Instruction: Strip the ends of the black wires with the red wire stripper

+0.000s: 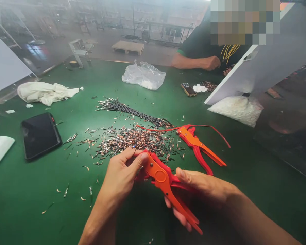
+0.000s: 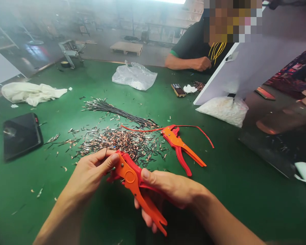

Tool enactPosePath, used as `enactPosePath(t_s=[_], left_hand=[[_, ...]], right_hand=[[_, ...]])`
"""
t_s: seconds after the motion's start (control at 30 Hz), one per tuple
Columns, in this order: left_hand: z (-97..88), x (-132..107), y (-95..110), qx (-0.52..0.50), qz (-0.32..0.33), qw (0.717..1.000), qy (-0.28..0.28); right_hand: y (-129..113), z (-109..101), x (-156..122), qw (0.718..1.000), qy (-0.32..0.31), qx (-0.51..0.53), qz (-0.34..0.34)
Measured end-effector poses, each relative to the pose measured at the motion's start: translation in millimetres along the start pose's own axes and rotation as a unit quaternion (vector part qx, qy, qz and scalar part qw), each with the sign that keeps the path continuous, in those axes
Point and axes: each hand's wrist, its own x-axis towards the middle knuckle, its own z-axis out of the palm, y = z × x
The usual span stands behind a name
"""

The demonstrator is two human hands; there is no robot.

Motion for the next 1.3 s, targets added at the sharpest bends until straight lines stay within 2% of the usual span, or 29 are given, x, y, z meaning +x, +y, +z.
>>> enactPosePath(t_s=[0.17,0.3,0.37,0.47,0.63,0.7,0.83,0.9,1.07,1.23,1.3], left_hand=[[3.7,0,0,-0.002,0.005,1.000,0.029],[3.1,0,-2,0.038,0.060,0.986,0.150],[2.3,-2,-4,0.090,0.081,0.975,0.189],[5.0,-4,-8,0.148,0.073,0.973,0.163],[16.9,-7,-10,0.184,0.053,0.975,0.114],[20.1,-7,-9,0.190,0.050,0.976,0.094],[21.5,-7,-9,0.186,0.045,0.979,0.067],[21.1,-7,-10,0.182,0.048,0.980,0.065],[22.6,-9,-13,0.191,0.063,0.977,0.072],[27.5,-11,-18,0.187,0.072,0.979,0.028],[30.3,-13,-20,0.187,0.086,0.978,0.031]], right_hand=[[9,-4,5,1.000,0.001,0.007,-0.019],[8,-9,9,0.998,0.014,0.040,-0.047],[6,-9,10,0.995,0.025,0.070,-0.073],[4,-6,13,0.986,0.057,0.113,-0.106],[3,1,17,0.962,0.179,0.145,-0.146],[4,3,19,0.960,0.175,0.145,-0.162],[9,3,26,0.959,0.112,0.133,-0.224],[11,4,28,0.953,0.130,0.129,-0.243],[7,7,30,0.931,0.249,0.126,-0.234],[7,9,33,0.930,0.218,0.116,-0.271],[10,8,34,0.926,0.248,0.100,-0.266]])
